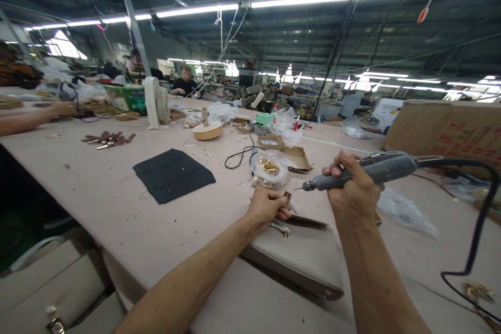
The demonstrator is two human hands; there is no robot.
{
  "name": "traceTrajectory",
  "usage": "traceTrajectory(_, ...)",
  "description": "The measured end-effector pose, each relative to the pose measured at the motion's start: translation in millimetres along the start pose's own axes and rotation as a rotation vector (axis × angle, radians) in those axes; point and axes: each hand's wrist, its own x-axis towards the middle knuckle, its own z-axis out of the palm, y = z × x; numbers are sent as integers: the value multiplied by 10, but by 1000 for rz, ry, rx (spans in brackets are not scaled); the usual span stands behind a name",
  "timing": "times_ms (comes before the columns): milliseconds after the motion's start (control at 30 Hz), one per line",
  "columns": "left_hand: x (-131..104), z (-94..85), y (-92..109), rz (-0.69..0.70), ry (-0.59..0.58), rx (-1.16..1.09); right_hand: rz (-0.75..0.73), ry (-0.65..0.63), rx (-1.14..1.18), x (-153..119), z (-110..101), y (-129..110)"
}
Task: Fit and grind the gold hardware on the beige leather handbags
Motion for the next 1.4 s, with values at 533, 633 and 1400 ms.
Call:
traceTrajectory(533,5,6,-9,34,76,-79,32,1,2,19,-24,4)
traceTrajectory(633,14,2,-27,41,74,-87,36,6,-1,28,-33,11)
traceTrajectory(1400,36,0,-29,14,38,-106,101,39,38,49,-69,31)
